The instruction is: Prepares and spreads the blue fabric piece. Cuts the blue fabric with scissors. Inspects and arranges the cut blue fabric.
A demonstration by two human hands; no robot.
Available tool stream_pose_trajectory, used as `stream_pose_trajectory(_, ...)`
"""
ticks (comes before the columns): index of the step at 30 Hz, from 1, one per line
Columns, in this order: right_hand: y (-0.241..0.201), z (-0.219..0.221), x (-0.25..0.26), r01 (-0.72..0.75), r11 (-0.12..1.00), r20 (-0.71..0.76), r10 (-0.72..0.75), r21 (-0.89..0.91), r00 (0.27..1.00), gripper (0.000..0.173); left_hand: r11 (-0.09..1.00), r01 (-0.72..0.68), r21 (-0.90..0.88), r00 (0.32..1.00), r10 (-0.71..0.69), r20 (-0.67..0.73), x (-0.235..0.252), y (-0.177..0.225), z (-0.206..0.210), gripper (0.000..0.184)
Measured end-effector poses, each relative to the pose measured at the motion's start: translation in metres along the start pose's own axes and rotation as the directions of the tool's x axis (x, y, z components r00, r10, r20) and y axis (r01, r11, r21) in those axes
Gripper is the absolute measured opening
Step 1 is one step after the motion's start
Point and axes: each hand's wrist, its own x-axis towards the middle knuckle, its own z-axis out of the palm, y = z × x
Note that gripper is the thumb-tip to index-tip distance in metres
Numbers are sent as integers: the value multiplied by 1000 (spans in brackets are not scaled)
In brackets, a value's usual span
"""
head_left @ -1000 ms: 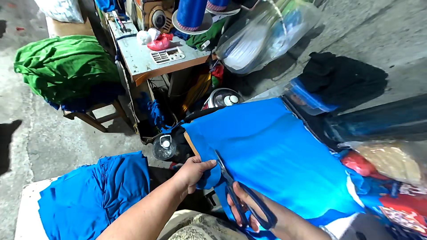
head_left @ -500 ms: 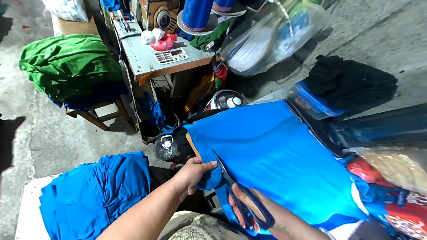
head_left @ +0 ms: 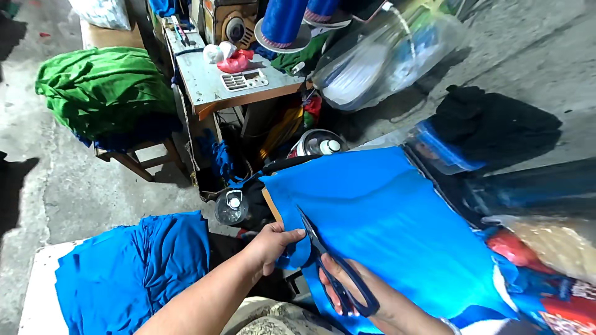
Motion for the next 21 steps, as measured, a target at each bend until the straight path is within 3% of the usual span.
stream_pose_trajectory(5, -15, -12, 15, -101, 984, 149, 123, -147, 981, 54, 1000, -4, -9, 999, 4, 31, -3, 0, -1, 15)
stream_pose_trajectory(15, -7, 7, 8, 38, 997, -75, -34, 60, 997, 42, 1000, -16, -10, 999, 16, 31, -4, 2, -2, 13)
stream_pose_trajectory(18, -9, 2, 13, 4, 1000, 9, -4, -2, 1000, 43, 1000, -17, -20, 999, 18, 39, -5, 3, -2, 13)
stream_pose_trajectory(21, -22, -9, 20, -101, 987, 111, 114, -124, 987, 51, 1000, -11, 8, 998, 11, 59, -5, 1, -3, 13)
